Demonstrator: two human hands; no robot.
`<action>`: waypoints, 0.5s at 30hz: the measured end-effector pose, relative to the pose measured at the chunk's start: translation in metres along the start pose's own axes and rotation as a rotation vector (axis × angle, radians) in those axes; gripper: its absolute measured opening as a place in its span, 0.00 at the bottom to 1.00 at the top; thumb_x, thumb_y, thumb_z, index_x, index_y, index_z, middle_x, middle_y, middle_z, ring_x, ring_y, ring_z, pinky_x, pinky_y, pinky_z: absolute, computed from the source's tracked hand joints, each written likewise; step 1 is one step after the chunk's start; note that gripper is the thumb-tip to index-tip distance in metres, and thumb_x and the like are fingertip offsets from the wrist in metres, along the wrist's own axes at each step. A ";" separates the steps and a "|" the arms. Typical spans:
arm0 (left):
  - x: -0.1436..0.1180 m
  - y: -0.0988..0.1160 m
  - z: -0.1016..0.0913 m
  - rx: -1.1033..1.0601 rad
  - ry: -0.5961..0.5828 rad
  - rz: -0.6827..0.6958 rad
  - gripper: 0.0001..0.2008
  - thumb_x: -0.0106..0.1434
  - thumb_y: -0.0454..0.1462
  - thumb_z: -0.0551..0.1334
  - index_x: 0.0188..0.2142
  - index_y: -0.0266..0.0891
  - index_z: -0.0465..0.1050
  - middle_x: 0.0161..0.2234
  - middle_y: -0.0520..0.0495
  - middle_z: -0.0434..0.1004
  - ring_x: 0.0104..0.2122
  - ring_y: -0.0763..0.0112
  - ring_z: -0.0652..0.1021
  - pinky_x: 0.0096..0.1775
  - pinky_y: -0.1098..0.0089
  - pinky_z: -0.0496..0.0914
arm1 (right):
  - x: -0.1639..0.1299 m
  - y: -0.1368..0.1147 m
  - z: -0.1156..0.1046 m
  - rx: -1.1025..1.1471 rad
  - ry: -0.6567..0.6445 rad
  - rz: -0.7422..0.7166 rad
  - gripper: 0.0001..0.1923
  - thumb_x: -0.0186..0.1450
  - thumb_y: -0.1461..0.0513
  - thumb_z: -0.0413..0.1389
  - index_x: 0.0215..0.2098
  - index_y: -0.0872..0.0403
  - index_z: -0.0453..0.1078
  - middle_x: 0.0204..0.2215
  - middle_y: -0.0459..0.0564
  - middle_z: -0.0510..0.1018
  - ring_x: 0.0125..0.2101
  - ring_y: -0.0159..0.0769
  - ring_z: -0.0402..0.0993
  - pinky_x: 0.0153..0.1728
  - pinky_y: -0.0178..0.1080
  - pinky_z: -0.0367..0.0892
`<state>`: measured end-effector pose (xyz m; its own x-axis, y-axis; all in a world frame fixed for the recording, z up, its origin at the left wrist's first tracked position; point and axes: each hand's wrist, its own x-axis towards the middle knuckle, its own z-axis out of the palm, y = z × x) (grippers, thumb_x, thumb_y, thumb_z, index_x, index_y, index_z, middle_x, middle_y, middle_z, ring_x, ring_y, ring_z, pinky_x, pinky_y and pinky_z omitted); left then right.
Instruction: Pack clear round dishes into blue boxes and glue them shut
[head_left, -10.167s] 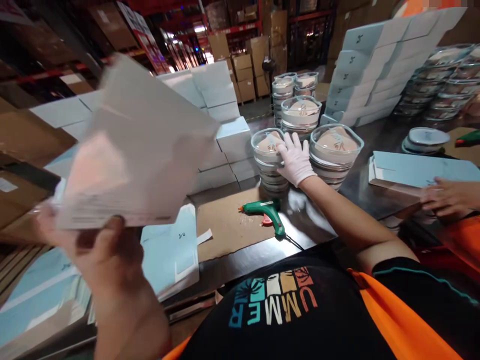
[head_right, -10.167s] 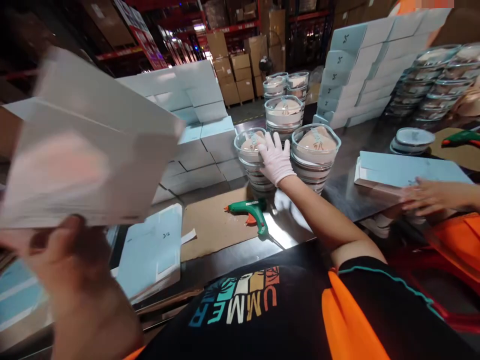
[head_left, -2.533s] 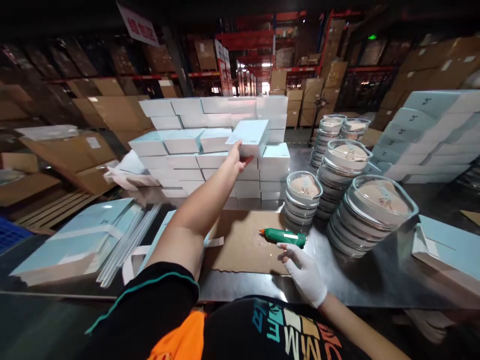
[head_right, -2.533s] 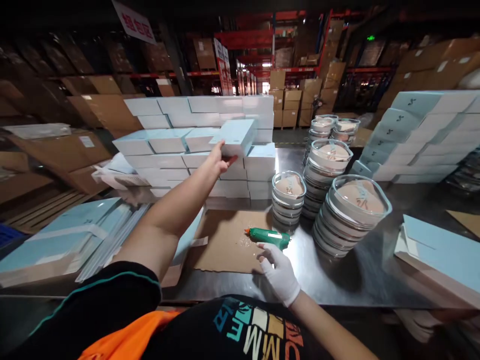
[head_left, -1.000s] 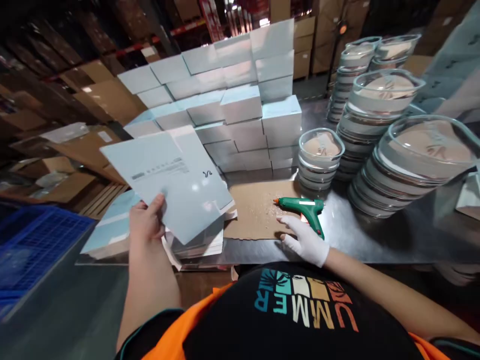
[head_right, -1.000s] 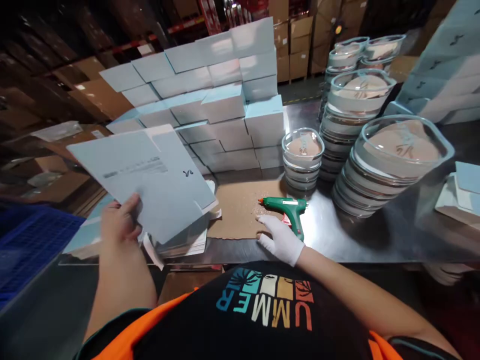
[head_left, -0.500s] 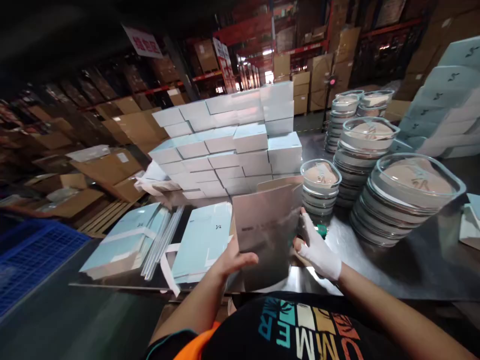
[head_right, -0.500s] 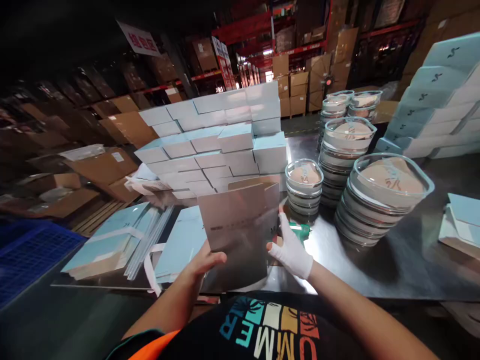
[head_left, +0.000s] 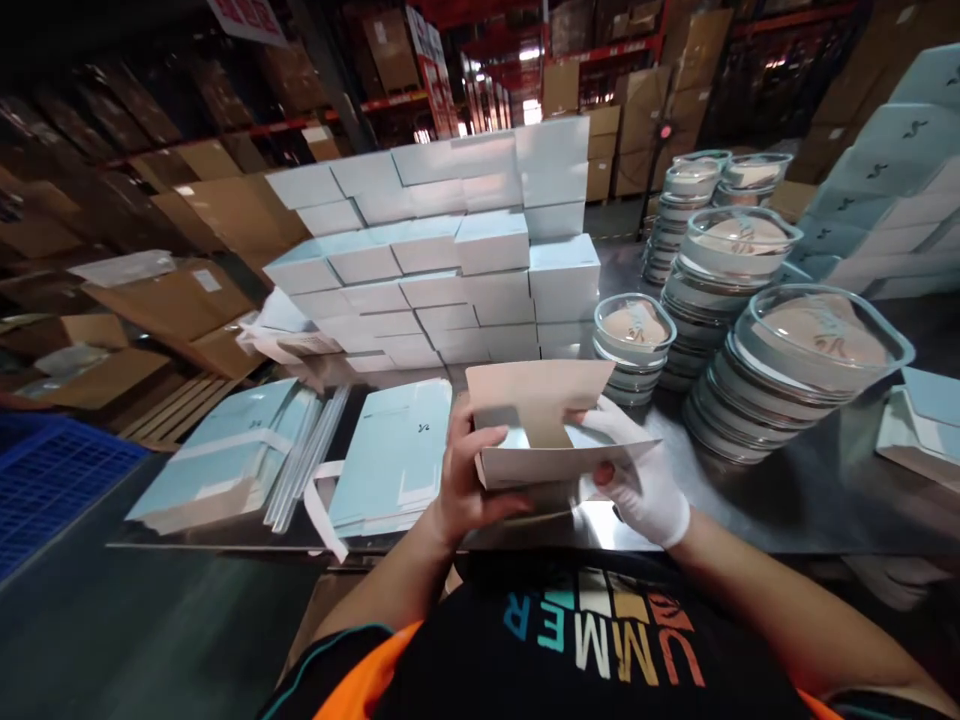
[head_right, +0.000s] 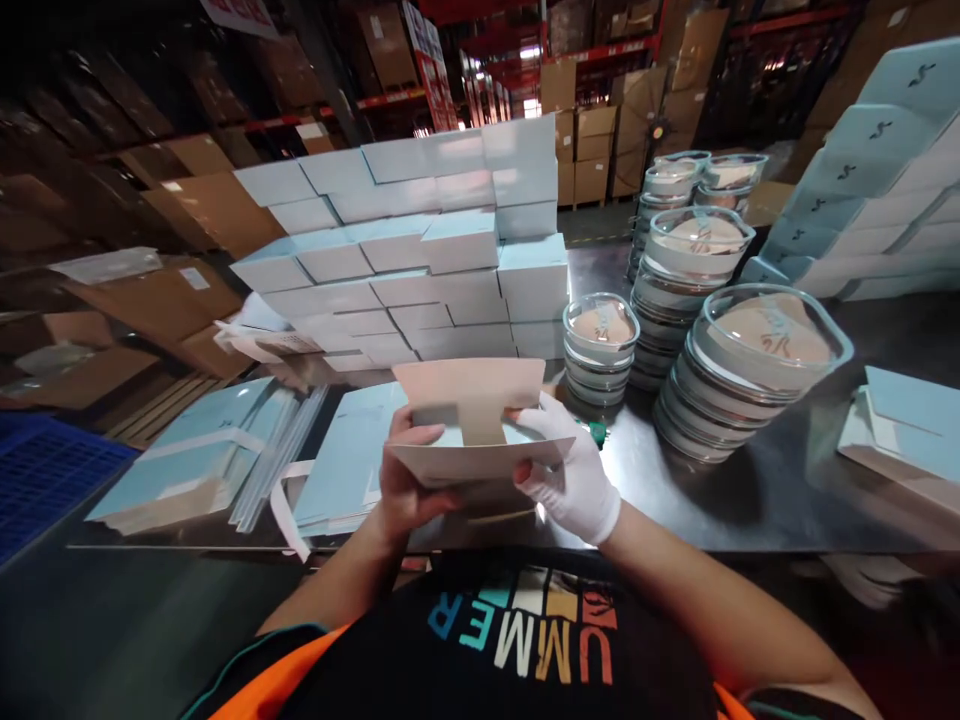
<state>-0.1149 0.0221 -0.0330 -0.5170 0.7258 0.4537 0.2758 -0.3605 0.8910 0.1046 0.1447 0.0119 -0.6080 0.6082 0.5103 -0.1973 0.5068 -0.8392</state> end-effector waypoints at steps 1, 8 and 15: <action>-0.001 0.001 -0.002 0.068 -0.019 0.102 0.32 0.38 0.53 0.86 0.38 0.46 0.78 0.53 0.39 0.75 0.63 0.36 0.73 0.66 0.43 0.68 | 0.000 -0.002 0.003 0.008 -0.011 0.012 0.40 0.65 0.27 0.58 0.52 0.50 0.82 0.60 0.60 0.81 0.61 0.58 0.79 0.63 0.55 0.76; -0.015 -0.017 -0.011 0.148 0.021 0.486 0.39 0.56 0.53 0.81 0.63 0.57 0.71 0.57 0.44 0.74 0.65 0.47 0.73 0.67 0.50 0.67 | -0.002 0.000 0.034 0.004 0.298 0.119 0.26 0.70 0.49 0.64 0.62 0.48 0.69 0.58 0.55 0.81 0.58 0.49 0.79 0.63 0.52 0.75; -0.009 -0.017 -0.030 0.358 0.054 0.544 0.26 0.64 0.55 0.76 0.56 0.47 0.82 0.46 0.46 0.82 0.57 0.54 0.78 0.62 0.58 0.71 | 0.006 0.034 0.001 -0.227 0.204 -0.009 0.24 0.75 0.52 0.56 0.65 0.49 0.68 0.59 0.59 0.80 0.58 0.50 0.79 0.60 0.53 0.74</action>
<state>-0.1389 0.0044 -0.0522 -0.2649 0.4614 0.8467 0.7576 -0.4436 0.4788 0.0935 0.1646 -0.0141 -0.4355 0.7014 0.5643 -0.0109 0.6227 -0.7824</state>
